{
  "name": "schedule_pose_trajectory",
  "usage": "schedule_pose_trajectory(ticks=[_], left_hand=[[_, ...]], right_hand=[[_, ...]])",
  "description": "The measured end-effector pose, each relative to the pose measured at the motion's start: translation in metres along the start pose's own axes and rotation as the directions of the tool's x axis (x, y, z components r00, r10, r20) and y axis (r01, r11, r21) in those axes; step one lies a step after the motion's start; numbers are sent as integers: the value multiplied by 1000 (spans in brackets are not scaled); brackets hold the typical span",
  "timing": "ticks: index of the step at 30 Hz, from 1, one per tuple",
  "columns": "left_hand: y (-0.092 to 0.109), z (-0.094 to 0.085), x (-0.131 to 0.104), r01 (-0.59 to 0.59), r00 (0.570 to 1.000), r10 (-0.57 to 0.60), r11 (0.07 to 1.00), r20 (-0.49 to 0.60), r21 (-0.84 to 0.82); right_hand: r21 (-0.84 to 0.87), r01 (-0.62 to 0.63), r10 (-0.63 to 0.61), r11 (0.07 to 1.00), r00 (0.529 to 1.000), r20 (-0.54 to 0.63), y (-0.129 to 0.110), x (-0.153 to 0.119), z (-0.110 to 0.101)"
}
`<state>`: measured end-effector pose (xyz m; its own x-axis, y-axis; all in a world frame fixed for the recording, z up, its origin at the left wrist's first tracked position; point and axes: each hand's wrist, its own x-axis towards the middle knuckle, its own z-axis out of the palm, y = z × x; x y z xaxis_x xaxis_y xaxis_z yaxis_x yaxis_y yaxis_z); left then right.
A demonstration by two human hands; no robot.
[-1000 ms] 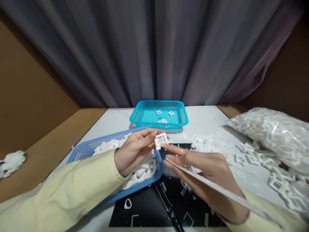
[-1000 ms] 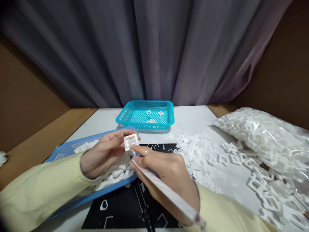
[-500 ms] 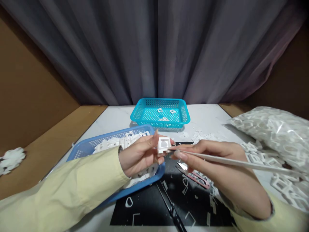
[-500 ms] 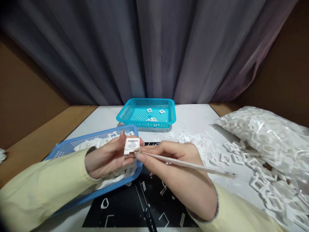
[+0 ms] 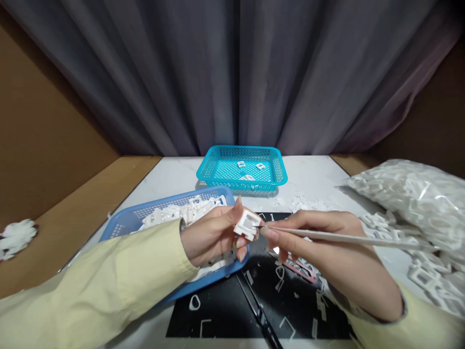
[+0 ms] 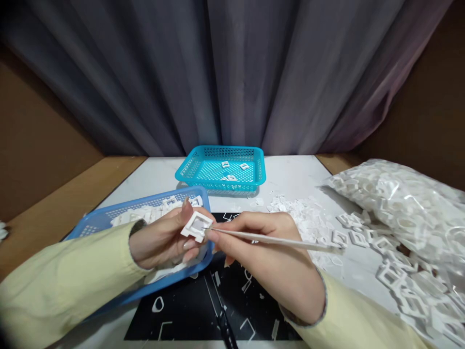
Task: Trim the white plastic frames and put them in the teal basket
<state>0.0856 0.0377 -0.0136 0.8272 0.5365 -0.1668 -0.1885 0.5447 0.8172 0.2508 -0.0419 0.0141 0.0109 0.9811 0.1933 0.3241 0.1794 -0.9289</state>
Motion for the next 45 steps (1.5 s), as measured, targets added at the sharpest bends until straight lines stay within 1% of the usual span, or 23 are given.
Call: schedule_pose_trajectory(ticks=[3,5,8,10,12,15,17,19,21,24,25,27,28,29,31,32,33,35,38,41,42,45], left_hand=[[-1,-2,0,13,1000,-13,1000,0,-9],[-2,-2,0,8,1000,-8,1000,-6,4],[-1,-2,-1,-25,1000,26,998,-14,58],[-1,-2,-2,-42,999,43,996,-11,78],[-1,-2,-3,-36,999,37,996,-19,82],[-1,-3,-4,-19,999,21,996,-27,85],[-2,-4,-3,-19,999,22,996,-25,88],[-4,-5,-2,-25,999,27,995,-22,92],[-5,-5,-2,-32,999,34,996,-27,84],[-7,-4,-1,-38,998,40,998,-58,47],[-8,-4,-1,-39,997,41,999,-71,36],[-8,-3,-1,-42,993,44,999,-108,21],[-8,-3,0,-43,991,44,999,-125,14],[-8,-2,0,-41,990,42,999,-138,7],[-8,-2,1,-37,990,35,999,-138,-7],[-8,-2,1,-36,991,33,999,-126,-14],[-8,-2,1,-31,993,29,999,-111,-20],[-8,-2,2,-20,995,17,999,-96,-34],[-7,-1,2,-13,996,8,998,-89,-56],[-6,2,2,-24,997,20,999,-80,-47],[-5,3,3,-27,997,24,999,-76,-39],[-3,6,3,-37,997,36,999,-68,-22]], right_hand=[[-15,38,-38,999,999,-26,1,0,0],[-60,82,-85,995,995,-44,0,-1,0],[-140,170,-173,975,985,-9,-1,-4,0],[-151,213,-213,965,977,17,-3,-5,0],[-134,226,-225,965,974,18,-4,-6,0],[-122,199,-199,972,980,16,-7,-4,1],[-145,190,-189,971,982,19,-8,-4,2],[-189,218,-217,957,976,26,-7,-3,3],[-246,308,-312,919,950,25,-4,-4,5],[-363,455,-476,813,879,37,4,-6,11],[-409,480,-513,776,858,33,6,-6,13],[-512,492,-570,704,822,5,11,-7,18],[-562,501,-608,658,794,-5,14,-7,20],[-604,518,-647,605,762,5,16,-7,22],[-647,574,-706,502,704,78,22,-7,24],[-649,602,-717,465,686,122,24,-7,25],[-642,622,-718,449,679,156,27,-7,25],[-620,630,-701,468,692,173,29,-8,25],[-592,615,-678,521,719,150,28,-8,23],[-609,606,-690,512,712,128,22,-6,18],[-615,594,-684,518,720,118,21,-6,17],[-616,535,-627,578,774,83,17,-4,11]])
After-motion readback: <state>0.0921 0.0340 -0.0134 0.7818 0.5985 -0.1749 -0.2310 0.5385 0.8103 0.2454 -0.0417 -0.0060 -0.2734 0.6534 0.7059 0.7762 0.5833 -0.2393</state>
